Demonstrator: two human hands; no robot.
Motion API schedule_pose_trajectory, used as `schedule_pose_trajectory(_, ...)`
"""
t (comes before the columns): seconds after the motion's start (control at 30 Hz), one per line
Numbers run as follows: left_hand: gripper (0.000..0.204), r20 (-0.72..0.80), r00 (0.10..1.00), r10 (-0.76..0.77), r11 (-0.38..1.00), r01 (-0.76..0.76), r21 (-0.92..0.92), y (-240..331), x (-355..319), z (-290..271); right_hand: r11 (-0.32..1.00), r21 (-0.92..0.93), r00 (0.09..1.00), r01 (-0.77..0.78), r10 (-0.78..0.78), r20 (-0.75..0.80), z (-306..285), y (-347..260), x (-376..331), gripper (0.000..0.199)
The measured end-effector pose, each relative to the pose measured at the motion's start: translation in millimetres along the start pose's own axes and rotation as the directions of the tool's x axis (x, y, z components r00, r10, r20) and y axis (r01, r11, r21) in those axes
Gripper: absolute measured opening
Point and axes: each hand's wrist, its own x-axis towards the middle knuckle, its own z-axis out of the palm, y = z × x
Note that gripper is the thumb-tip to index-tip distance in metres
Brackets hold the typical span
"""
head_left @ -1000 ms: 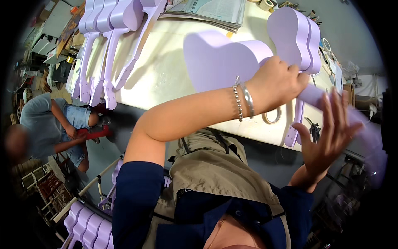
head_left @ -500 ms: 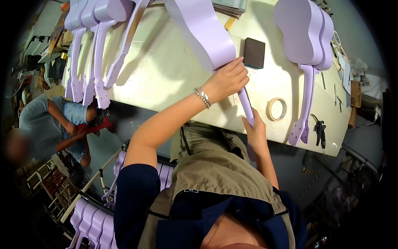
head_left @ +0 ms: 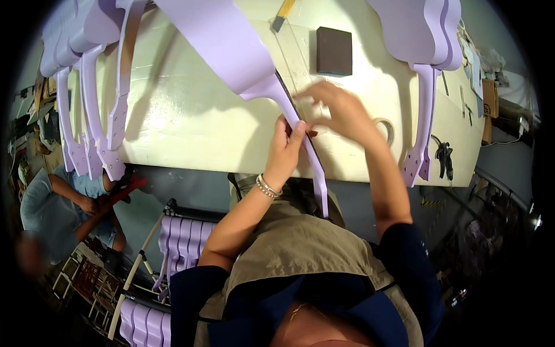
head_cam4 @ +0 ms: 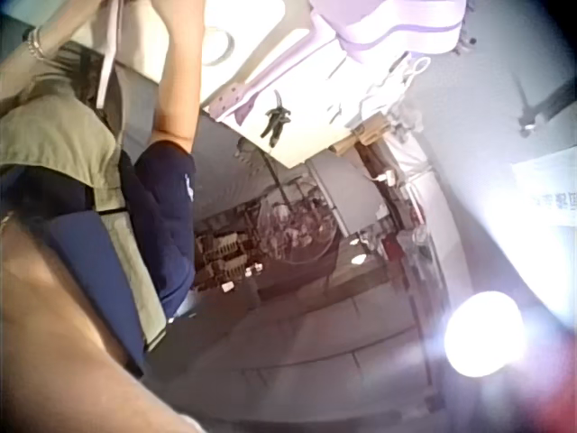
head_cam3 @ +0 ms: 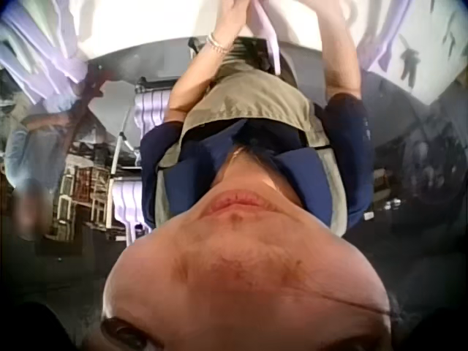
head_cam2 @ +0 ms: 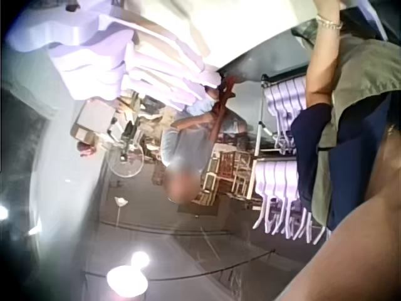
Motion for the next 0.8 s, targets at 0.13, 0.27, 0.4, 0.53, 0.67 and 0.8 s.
schedule_pose_trajectory(0.13, 0.048, 0.028, 0.999, -0.02, 0.996, 0.022, -0.088, 6.9, -2.3, -3.8, 0.989, -0.024, 0.988, 0.145, -0.143, 0.062, -38.2, 44.8, 121.5, 0.018)
schedule_pose_trajectory(0.27, 0.049, 0.099, 0.995, 0.001, 1.0, 0.002, -0.029, 9.3, -0.5, -2.4, 0.751, -0.605, 0.914, 0.264, -0.394, -0.091, -41.1, 81.6, 179.1, 0.031)
schedule_pose_trajectory(0.4, 0.049, 0.103, 0.994, 0.028, 1.0, -0.027, -0.003, 6.6, -0.6, -8.0, 0.648, -0.713, 0.932, 0.27, -0.363, 0.023, -28.8, 85.1, 192.7, 0.023)
schedule_pose_trajectory(0.53, 0.049, 0.123, 0.992, 0.002, 1.0, 0.001, -0.027, 9.5, -2.5, -10.3, 0.848, -0.496, 0.97, 0.188, -0.239, -0.039, -37.7, 78.5, 183.2, 0.018)
schedule_pose_trajectory(0.67, 0.048, 0.13, 0.989, -0.063, 0.993, 0.075, -0.087, 6.7, -2.5, -13.3, 0.906, 0.423, 0.992, 0.001, 0.051, -0.112, -41.2, 66.6, 124.1, 0.022)
schedule_pose_trajectory(0.8, 0.049, 0.097, 0.987, -0.128, 0.99, 0.133, -0.047, 9.3, -8.8, -15.0, 0.188, 0.959, 0.973, -0.213, 0.129, 0.191, -43.1, 47.1, 68.7, 0.041)
